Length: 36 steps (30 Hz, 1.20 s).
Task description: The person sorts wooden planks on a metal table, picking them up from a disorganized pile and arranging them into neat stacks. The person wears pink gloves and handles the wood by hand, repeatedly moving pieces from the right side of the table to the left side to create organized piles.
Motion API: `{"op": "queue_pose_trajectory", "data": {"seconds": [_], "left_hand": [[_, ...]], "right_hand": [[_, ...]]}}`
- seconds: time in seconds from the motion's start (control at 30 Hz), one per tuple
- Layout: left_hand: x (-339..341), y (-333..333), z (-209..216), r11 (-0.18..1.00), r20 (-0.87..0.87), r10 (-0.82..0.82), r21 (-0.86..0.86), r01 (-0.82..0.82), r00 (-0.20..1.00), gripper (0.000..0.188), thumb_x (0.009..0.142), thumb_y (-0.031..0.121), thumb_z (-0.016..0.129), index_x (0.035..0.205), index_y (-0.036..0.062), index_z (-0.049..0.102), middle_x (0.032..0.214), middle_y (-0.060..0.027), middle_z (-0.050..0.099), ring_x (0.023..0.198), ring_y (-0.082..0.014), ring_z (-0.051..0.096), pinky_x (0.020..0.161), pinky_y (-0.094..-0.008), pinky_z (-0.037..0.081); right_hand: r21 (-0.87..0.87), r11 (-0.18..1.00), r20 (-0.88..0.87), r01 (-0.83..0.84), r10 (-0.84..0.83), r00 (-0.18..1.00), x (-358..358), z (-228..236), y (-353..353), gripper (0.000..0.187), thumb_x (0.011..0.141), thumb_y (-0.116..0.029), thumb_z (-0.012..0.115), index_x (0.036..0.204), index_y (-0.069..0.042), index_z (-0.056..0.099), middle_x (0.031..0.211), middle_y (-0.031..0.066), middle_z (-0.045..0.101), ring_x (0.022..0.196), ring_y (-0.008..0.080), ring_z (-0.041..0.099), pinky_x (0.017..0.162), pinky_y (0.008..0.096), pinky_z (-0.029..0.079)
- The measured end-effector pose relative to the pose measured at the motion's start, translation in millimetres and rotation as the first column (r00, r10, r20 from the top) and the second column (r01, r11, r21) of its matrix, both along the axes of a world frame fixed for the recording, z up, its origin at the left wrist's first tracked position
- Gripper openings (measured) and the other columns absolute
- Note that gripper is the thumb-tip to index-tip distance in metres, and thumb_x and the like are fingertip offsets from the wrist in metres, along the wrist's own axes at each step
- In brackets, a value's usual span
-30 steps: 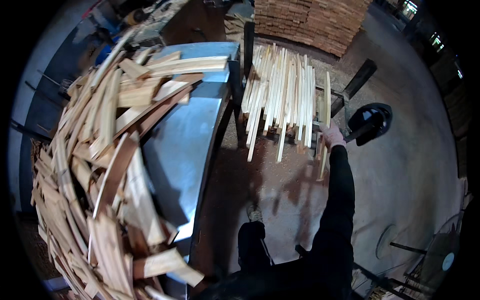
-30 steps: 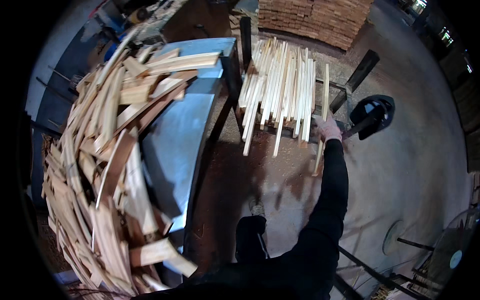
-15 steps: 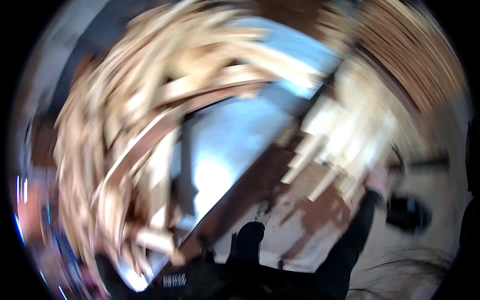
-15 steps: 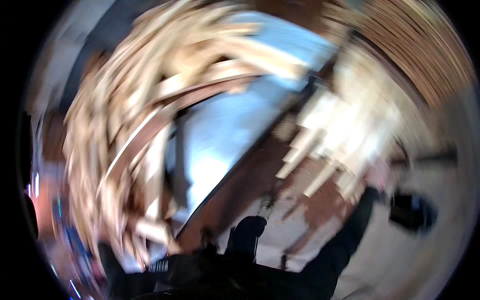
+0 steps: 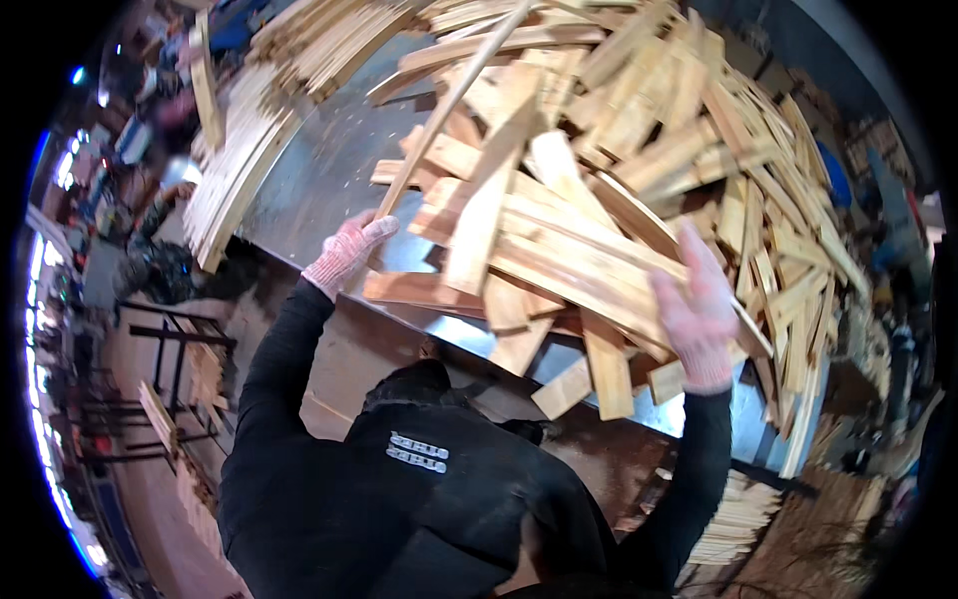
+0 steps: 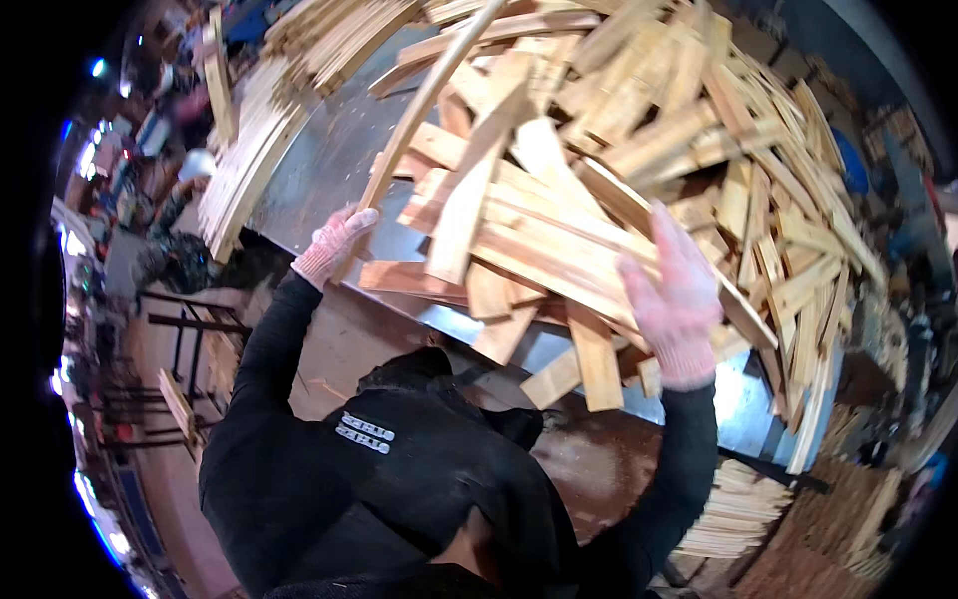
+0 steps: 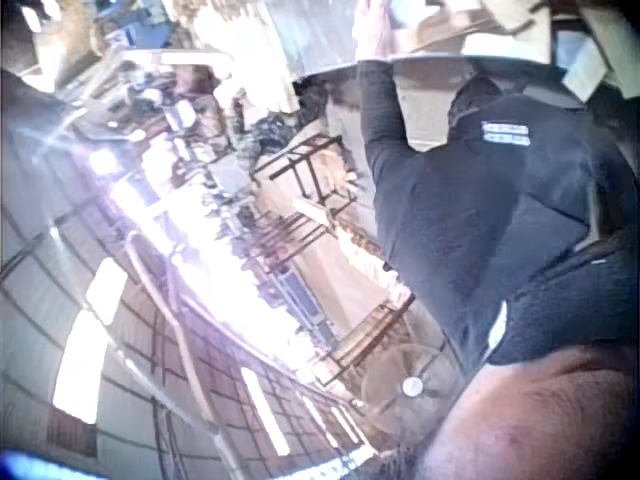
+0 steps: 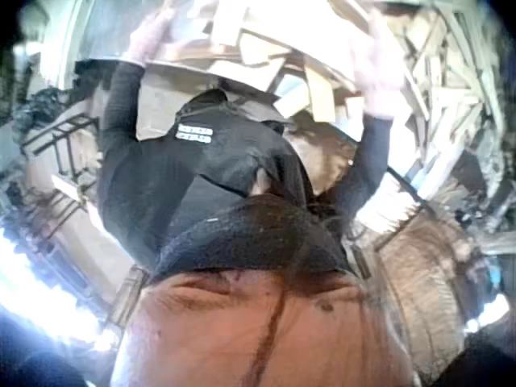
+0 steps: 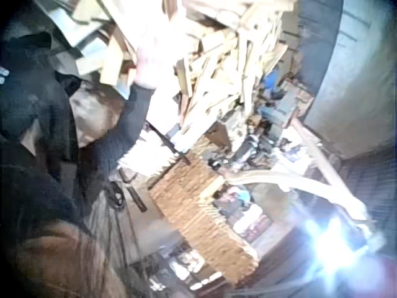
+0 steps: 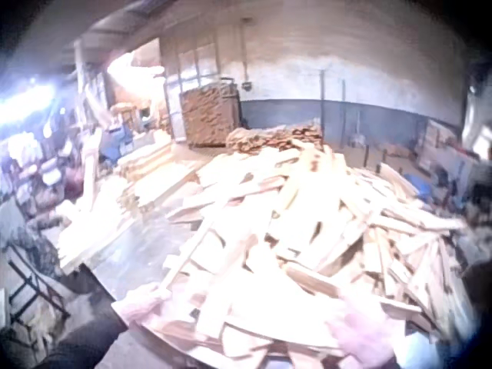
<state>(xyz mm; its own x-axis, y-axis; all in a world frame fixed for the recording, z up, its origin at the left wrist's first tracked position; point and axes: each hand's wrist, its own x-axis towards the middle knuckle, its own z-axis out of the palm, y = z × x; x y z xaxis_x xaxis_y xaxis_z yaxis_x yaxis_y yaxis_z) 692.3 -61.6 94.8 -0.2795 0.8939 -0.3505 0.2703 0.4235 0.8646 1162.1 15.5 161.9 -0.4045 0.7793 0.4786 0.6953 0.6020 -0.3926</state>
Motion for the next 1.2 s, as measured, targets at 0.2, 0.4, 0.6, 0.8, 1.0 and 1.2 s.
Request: {"op": "queue_pose_trajectory", "data": {"seconds": [0.2, 0.4, 0.6, 0.8, 1.0, 1.2], "left_hand": [[-44.7, -20.8, -47.6, 0.999, 0.992, 0.021, -0.015, 0.047, -0.127, 0.104, 0.078, 0.084, 0.052, 0.137, -0.0007, 0.048, 0.088, -0.0080, 0.058, 0.076, -0.0201, 0.057, 0.073, -0.0370, 0.051], [-91.8, -22.9, -146.2, 0.997, 0.984, 0.017, -0.004, 0.072, -0.179, 0.099, 0.083, 0.083, 0.046, 0.134, -0.0017, 0.051, 0.084, -0.0121, 0.059, 0.079, -0.0254, 0.062, 0.070, -0.0400, 0.055], [-125.4, -23.3, -127.0, 0.967, 0.928, 0.244, -0.254, -0.004, 0.282, 0.038, 0.089, 0.019, 0.075, 0.120, 0.0015, 0.062, 0.102, -0.0108, 0.068, 0.092, -0.0215, 0.067, 0.083, -0.0377, 0.058], [-147.3, -26.3, -104.9, 0.991, 0.915, 0.130, -0.111, -0.073, 0.381, 0.045, 0.095, 0.020, 0.066, 0.130, -0.0015, 0.050, 0.101, -0.0175, 0.065, 0.088, -0.0290, 0.068, 0.077, -0.0399, 0.060], [-123.1, -42.6, -113.1, 0.977, 0.878, 0.200, -0.142, -0.161, 0.436, 0.044, 0.093, 0.022, 0.066, 0.126, -0.0027, 0.050, 0.100, -0.0202, 0.064, 0.083, -0.0308, 0.069, 0.075, -0.0403, 0.061], [-110.6, -45.5, -91.2, 0.968, 0.659, 0.211, -0.040, -0.246, 0.722, 0.043, 0.093, 0.014, 0.063, 0.132, -0.0019, 0.051, 0.105, -0.0099, 0.067, 0.090, -0.0202, 0.069, 0.078, -0.0334, 0.059]], "right_hand": [[-0.399, 0.850, 0.433, 0.343, -0.155, 0.888, -278.6, -66.9, 74.0, 0.110, 0.076, -0.062, 0.071, 0.156, -0.003, 0.024, 0.145, 0.0324, 0.044, 0.137, 0.0415, 0.044, 0.117, 0.0463, 0.029], [-0.331, 0.881, 0.073, 0.340, -0.335, 0.939, -346.9, -130.1, 78.3, 0.087, 0.076, -0.014, 0.071, 0.153, -0.005, 0.032, 0.147, 0.0270, 0.044, 0.135, 0.0391, 0.046, 0.112, 0.0404, 0.039], [-0.337, 0.297, -0.828, -0.893, -0.545, 0.131, -345.3, -71.5, 58.1, 0.073, 0.074, 0.008, 0.055, 0.145, 0.000, 0.042, 0.123, 0.0214, 0.058, 0.104, 0.0316, 0.065, 0.097, 0.0390, 0.055], [-0.316, 0.792, 0.835, 0.522, -0.029, 0.550, -255.8, -30.6, 10.0, 0.113, 0.066, -0.034, 0.082, 0.159, -0.014, 0.021, 0.158, 0.0225, 0.029, 0.148, 0.0370, 0.028, 0.120, 0.0513, 0.023], [-0.235, 0.926, 0.792, 0.297, 0.005, 0.611, -202.0, -57.8, 8.0, 0.110, 0.062, -0.049, 0.086, 0.151, -0.011, 0.033, 0.145, 0.0194, 0.045, 0.136, 0.0404, 0.042, 0.112, 0.0515, 0.035], [-0.420, 0.886, 0.649, 0.196, 0.143, 0.747, -221.2, -53.6, 47.1, 0.086, 0.078, -0.042, 0.076, 0.150, -0.013, 0.038, 0.139, 0.0208, 0.053, 0.127, 0.0405, 0.053, 0.107, 0.0443, 0.044]]}}
